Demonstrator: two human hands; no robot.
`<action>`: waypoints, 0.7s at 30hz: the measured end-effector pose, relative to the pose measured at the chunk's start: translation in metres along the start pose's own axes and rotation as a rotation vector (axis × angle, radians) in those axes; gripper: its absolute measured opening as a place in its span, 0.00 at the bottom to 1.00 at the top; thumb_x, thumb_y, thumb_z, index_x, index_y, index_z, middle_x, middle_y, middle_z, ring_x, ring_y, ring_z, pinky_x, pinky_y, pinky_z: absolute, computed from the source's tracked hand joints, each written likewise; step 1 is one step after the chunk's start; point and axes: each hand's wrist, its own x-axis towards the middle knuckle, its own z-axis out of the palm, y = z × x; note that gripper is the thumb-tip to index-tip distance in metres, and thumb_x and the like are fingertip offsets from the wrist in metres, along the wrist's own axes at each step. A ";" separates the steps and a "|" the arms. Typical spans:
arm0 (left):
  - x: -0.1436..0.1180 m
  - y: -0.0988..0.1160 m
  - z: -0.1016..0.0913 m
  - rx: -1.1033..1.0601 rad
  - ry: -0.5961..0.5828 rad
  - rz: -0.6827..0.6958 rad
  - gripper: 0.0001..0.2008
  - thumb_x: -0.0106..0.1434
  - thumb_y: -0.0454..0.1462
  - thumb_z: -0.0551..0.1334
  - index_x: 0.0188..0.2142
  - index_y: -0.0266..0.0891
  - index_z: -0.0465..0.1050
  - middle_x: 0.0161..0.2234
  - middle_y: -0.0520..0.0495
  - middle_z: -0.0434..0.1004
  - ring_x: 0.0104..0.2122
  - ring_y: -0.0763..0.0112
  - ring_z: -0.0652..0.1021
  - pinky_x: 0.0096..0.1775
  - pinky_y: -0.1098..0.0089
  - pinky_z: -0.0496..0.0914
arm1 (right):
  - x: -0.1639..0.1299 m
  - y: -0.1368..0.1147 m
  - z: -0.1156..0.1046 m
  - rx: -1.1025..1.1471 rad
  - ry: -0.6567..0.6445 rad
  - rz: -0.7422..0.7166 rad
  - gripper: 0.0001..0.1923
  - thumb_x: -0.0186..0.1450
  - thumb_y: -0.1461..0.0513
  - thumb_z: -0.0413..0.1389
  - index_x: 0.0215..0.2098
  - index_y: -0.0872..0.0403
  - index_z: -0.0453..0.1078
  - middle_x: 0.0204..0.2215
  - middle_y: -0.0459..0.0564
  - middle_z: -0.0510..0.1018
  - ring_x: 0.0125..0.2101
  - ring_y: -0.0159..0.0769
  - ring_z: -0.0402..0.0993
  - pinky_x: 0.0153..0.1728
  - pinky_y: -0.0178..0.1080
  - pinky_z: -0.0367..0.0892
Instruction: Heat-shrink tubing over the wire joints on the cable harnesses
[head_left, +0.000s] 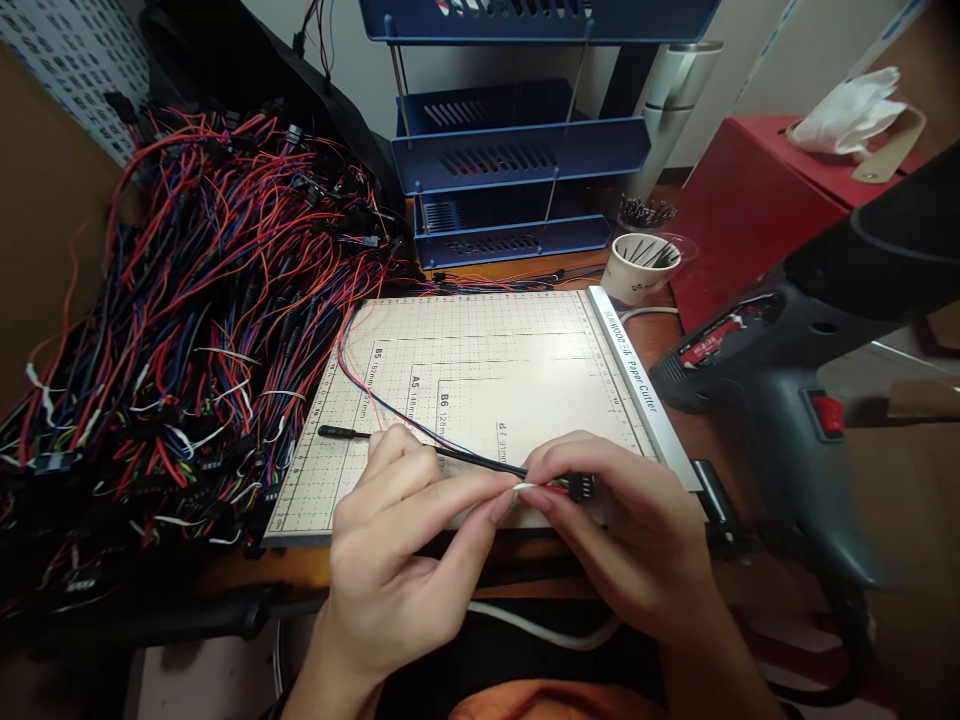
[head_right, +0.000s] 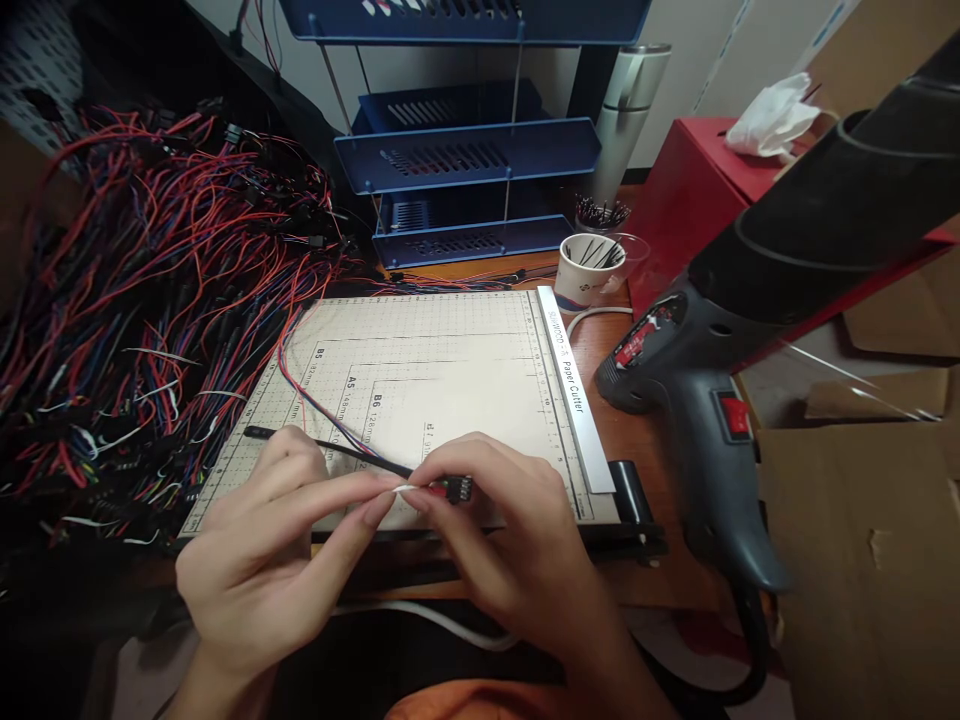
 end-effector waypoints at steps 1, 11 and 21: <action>0.000 0.000 0.000 -0.001 0.003 0.001 0.15 0.63 0.22 0.67 0.45 0.39 0.80 0.25 0.55 0.68 0.29 0.72 0.64 0.34 0.65 0.59 | 0.000 0.000 0.000 0.000 -0.001 0.002 0.07 0.72 0.69 0.61 0.44 0.50 0.73 0.36 0.43 0.81 0.36 0.29 0.78 0.37 0.31 0.72; 0.000 0.002 0.001 0.016 0.009 -0.031 0.14 0.65 0.23 0.66 0.45 0.41 0.81 0.24 0.54 0.69 0.28 0.71 0.66 0.34 0.64 0.60 | -0.001 0.000 0.000 -0.001 0.013 0.020 0.07 0.72 0.68 0.62 0.44 0.50 0.72 0.35 0.44 0.81 0.35 0.30 0.78 0.35 0.31 0.72; 0.001 0.003 0.002 0.142 0.016 0.026 0.08 0.66 0.27 0.67 0.42 0.39 0.79 0.24 0.53 0.69 0.28 0.70 0.65 0.34 0.64 0.60 | 0.002 0.000 -0.001 -0.049 -0.032 -0.006 0.06 0.72 0.69 0.60 0.42 0.52 0.71 0.34 0.45 0.80 0.33 0.31 0.77 0.33 0.32 0.72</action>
